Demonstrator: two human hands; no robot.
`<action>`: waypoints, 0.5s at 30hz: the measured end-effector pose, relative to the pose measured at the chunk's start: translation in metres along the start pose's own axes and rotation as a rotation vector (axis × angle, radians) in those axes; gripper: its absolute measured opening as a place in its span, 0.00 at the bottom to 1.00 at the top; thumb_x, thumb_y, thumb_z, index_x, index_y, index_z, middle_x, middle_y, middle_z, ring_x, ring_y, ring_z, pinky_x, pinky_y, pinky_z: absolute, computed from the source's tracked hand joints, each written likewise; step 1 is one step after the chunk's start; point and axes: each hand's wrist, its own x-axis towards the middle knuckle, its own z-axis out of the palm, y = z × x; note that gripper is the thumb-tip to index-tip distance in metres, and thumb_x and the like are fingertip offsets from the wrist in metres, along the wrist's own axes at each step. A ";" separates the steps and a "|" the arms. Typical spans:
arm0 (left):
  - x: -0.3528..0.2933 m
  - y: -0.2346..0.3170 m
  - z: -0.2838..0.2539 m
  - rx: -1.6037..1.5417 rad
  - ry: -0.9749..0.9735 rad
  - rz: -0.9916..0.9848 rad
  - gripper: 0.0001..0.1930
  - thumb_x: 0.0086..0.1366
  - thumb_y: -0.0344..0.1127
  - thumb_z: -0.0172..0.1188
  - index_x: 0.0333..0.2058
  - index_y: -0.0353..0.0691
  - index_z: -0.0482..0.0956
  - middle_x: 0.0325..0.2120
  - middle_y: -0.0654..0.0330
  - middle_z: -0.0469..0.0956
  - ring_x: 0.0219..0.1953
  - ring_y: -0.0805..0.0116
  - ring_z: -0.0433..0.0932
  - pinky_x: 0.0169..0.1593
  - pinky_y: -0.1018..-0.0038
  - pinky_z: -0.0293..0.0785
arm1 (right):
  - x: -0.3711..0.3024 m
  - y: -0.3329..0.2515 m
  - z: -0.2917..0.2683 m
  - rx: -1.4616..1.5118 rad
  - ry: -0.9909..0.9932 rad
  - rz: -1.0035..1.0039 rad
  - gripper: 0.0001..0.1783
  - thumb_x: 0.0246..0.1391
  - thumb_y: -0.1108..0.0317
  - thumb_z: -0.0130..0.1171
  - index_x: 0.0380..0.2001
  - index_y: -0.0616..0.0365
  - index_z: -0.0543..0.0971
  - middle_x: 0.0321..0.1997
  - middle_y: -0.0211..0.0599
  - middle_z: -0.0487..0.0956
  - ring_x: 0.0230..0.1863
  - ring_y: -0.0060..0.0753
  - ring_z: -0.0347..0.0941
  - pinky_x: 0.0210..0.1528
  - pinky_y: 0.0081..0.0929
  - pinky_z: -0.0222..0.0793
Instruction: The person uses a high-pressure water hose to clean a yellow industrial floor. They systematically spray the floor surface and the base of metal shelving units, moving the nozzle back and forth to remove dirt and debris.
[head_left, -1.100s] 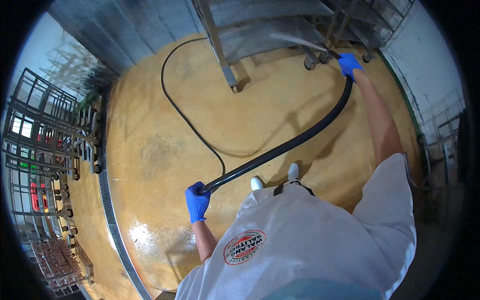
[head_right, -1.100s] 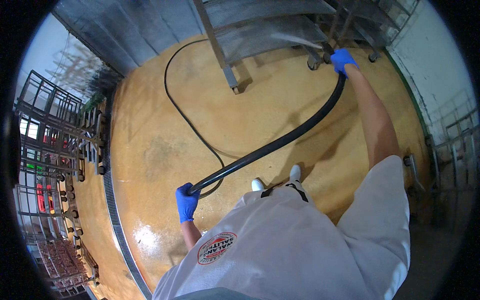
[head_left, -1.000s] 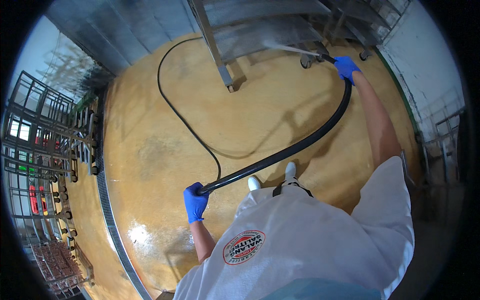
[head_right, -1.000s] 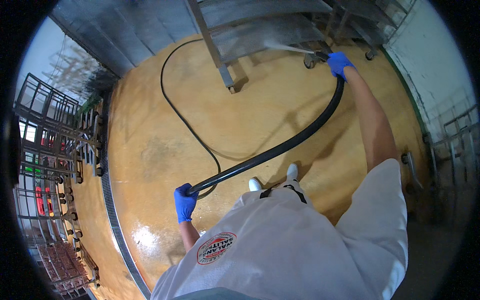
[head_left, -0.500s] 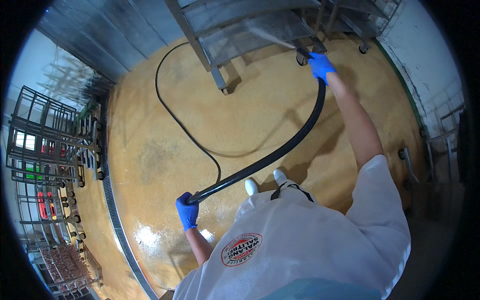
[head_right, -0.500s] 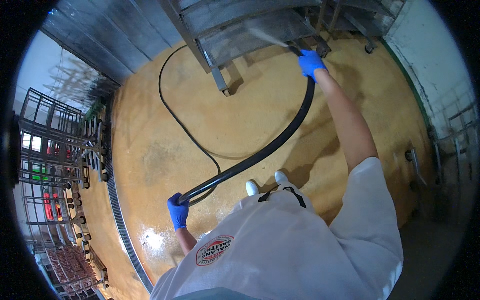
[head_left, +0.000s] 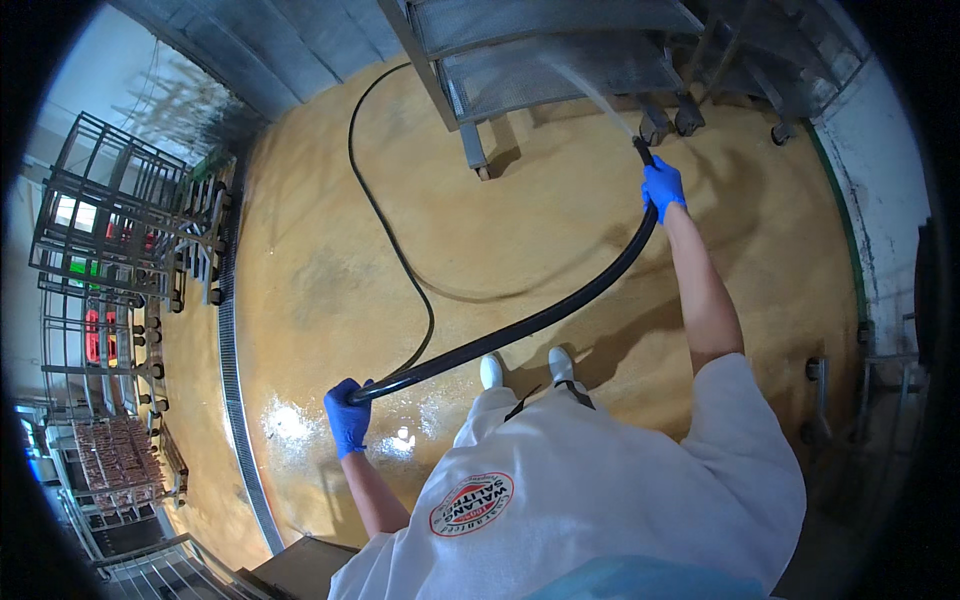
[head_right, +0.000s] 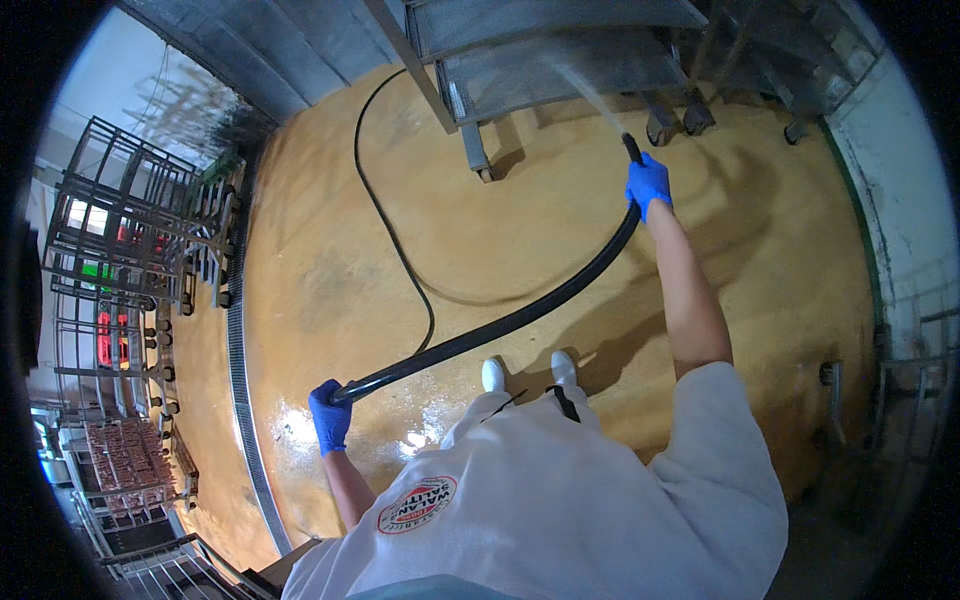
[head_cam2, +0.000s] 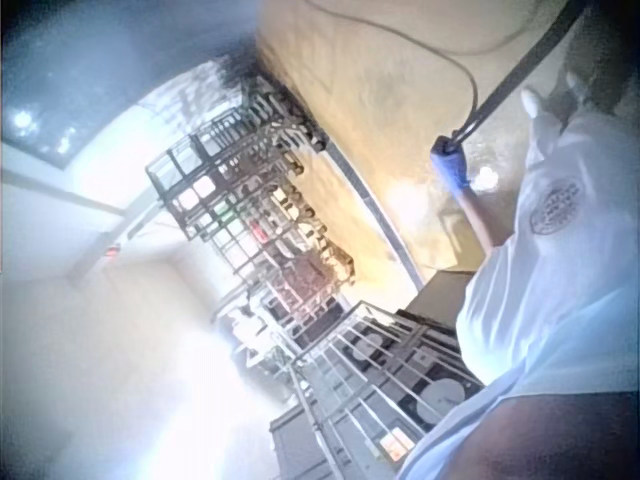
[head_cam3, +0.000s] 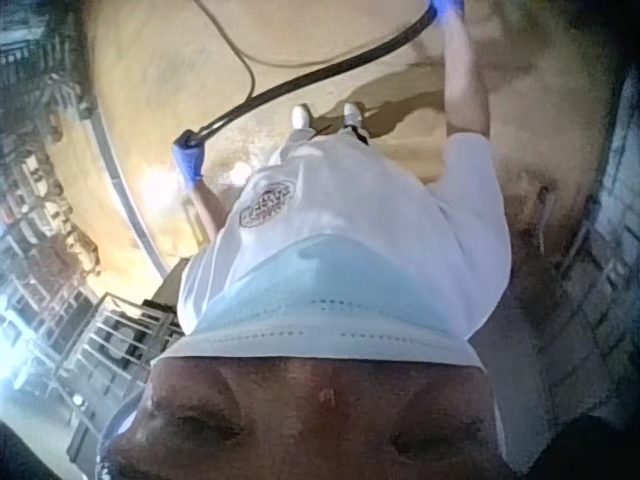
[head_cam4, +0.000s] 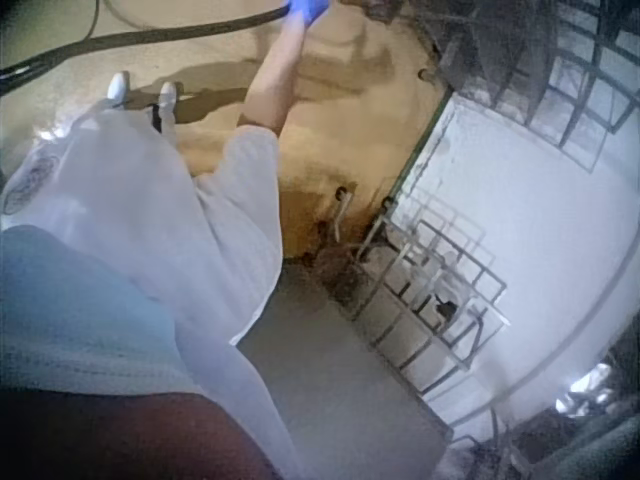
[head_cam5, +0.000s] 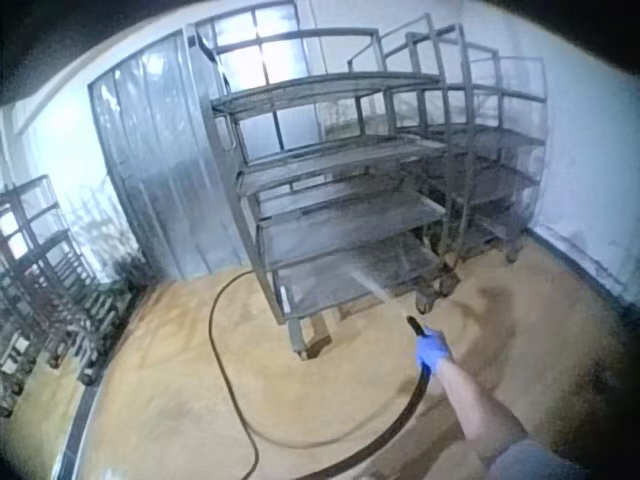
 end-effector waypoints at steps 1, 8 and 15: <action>0.007 -0.009 -0.004 0.002 0.039 0.004 0.19 0.50 0.36 0.66 0.12 0.37 0.66 0.08 0.61 0.55 0.15 0.76 0.53 0.18 0.73 0.52 | -0.002 0.015 0.007 0.025 -0.019 0.006 0.05 0.52 0.67 0.44 0.29 0.52 0.70 0.11 0.30 0.64 0.09 0.26 0.61 0.10 0.29 0.56; 0.094 -0.075 -0.068 0.019 0.093 0.029 0.19 0.51 0.33 0.65 0.12 0.37 0.64 0.10 0.68 0.53 0.17 0.80 0.53 0.19 0.75 0.50 | -0.067 0.152 0.105 -0.039 -0.102 0.401 0.06 0.52 0.66 0.43 0.23 0.48 0.68 0.11 0.30 0.63 0.09 0.28 0.61 0.10 0.31 0.55; 0.189 -0.177 -0.178 0.011 0.135 0.122 0.21 0.53 0.32 0.64 0.12 0.37 0.59 0.11 0.67 0.50 0.18 0.79 0.50 0.20 0.75 0.47 | -0.170 0.159 0.253 0.297 -0.055 0.378 0.05 0.56 0.64 0.43 0.36 0.42 0.68 0.12 0.23 0.61 0.09 0.19 0.56 0.10 0.25 0.56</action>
